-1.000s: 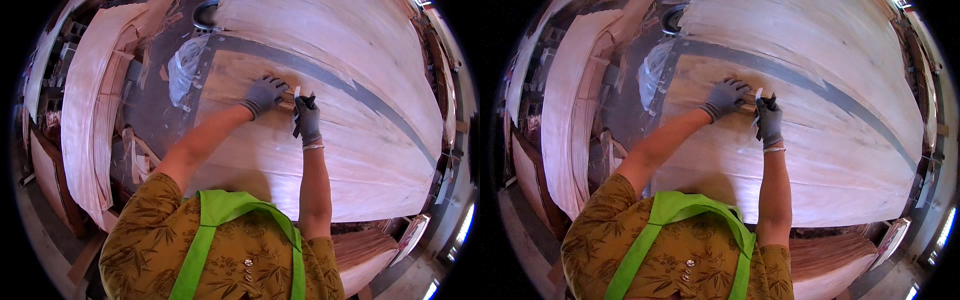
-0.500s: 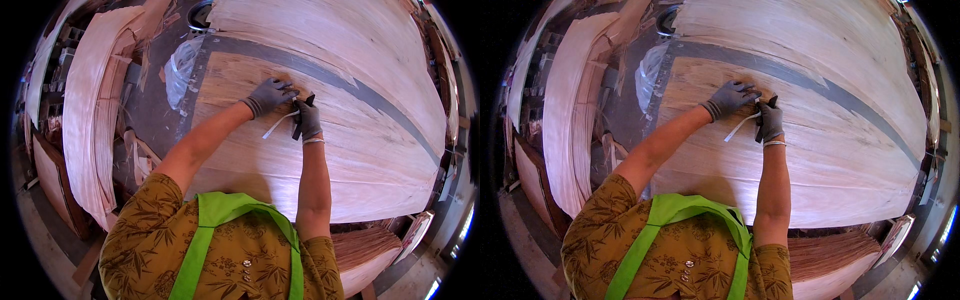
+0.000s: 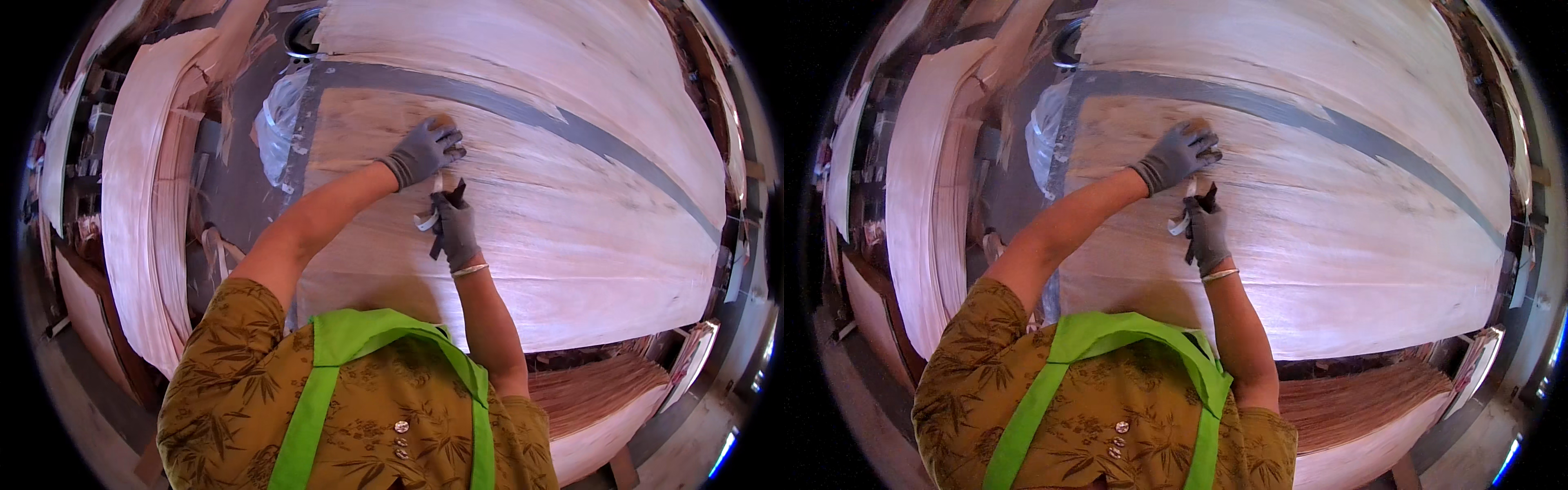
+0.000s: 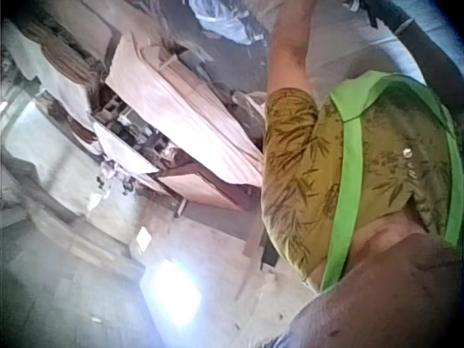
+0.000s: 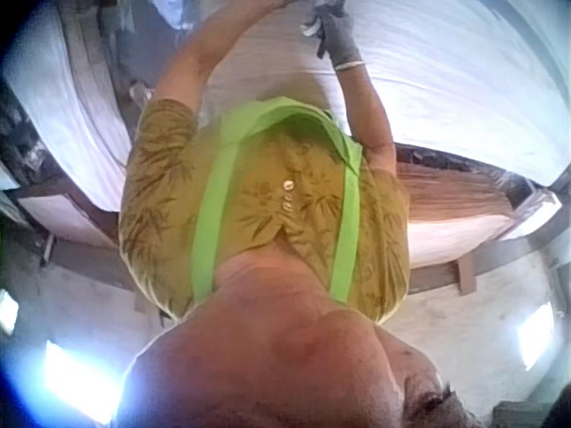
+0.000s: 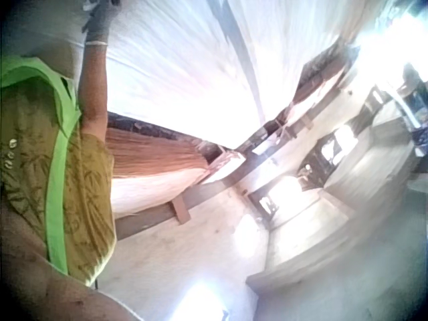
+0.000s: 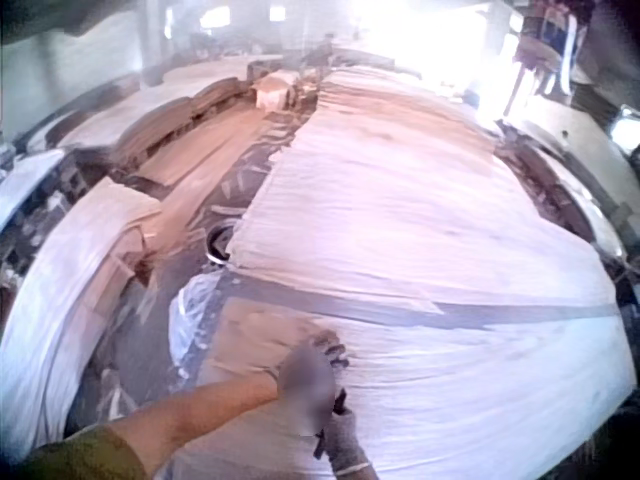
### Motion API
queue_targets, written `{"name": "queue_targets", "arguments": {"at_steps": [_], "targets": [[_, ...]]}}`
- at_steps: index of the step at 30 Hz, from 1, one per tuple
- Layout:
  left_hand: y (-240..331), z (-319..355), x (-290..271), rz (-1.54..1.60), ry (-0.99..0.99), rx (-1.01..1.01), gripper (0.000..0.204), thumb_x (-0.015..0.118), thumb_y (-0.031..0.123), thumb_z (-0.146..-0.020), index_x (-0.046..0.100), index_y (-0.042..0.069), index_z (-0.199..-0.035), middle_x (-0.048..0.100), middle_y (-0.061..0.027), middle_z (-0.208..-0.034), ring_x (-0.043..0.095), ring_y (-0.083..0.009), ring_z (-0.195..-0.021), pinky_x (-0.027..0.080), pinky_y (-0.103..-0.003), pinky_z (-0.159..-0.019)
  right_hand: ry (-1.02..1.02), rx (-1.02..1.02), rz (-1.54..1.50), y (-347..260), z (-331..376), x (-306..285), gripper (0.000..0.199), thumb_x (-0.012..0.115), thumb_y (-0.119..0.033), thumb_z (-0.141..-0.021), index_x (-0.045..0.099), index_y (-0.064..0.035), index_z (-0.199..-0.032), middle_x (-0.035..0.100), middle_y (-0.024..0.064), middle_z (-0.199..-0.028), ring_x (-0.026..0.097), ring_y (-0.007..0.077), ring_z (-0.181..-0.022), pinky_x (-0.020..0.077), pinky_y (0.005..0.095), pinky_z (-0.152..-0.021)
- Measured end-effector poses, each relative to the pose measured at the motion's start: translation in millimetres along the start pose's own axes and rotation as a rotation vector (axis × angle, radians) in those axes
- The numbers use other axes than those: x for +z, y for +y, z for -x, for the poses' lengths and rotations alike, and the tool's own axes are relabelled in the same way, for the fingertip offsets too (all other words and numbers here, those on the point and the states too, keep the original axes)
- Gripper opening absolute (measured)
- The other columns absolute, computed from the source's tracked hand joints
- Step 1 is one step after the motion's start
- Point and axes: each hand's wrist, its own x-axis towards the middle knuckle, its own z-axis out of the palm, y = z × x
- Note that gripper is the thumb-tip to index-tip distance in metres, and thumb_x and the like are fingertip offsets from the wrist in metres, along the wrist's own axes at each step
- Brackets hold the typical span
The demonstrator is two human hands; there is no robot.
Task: The person repairs wood veneers by removing tape, cutting out damaged sections, and applying glue and new veneer strips to large panels.
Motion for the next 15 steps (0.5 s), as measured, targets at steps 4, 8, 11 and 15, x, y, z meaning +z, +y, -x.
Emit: {"name": "queue_targets", "arguments": {"at_steps": [4,8,11,15], "targets": [[6.2,2.0,0.8,0.092,0.033,-0.118,0.036,0.045,0.019,-0.087,0.054,0.022,-0.121,0.048,-0.0053,-0.133,0.046,-0.0237,-0.121,0.031,-0.049,-0.103,0.03,-0.17,-0.004,-41.4,-5.5,-47.3,0.017,0.063,-0.023,-0.086,0.062,-0.0065,-0.081,0.051,-0.0028,-0.06,0.042,0.0062,-0.044,0.0311,0.0226,-0.039],[50.1,-20.3,6.2,0.128,0.016,-0.072,0.038,0.042,0.018,-0.089,0.049,0.021,-0.126,0.044,-0.0046,-0.137,0.045,-0.0228,-0.123,0.028,-0.051,-0.105,0.047,-0.019,0.199,-54.8,-30.1,-99.2,0.016,0.067,-0.02,-0.081,0.06,-0.0069,-0.075,0.049,-0.0018,-0.054,0.041,0.0097,-0.039,0.0297,0.0253,-0.036],[70.9,-24.0,13.7,0.078,-0.13,0.046,0.039,0.04,0.019,-0.09,0.049,0.021,-0.127,0.043,-0.0046,-0.138,0.043,-0.0218,-0.125,0.026,-0.051,-0.106,0.054,0.038,0.192,-49.5,-33.7,-105.2,0.018,0.067,-0.021,-0.08,0.059,-0.0073,-0.073,0.049,-0.0013,-0.054,0.041,0.0103,-0.039,0.0298,0.0265,-0.036],[79.2,-24.1,13.6,0.029,-0.212,0.016,0.038,0.039,0.021,-0.091,0.05,0.021,-0.127,0.045,-0.0051,-0.137,0.042,-0.0215,-0.127,0.02,-0.052,-0.108,0.039,-0.001,0.061,-18.6,-16.3,-117.4,0.019,0.066,-0.023,-0.083,0.058,-0.0099,-0.072,0.048,-0.0024,-0.054,0.04,0.0086,-0.039,0.0301,0.0241,-0.036]]}}
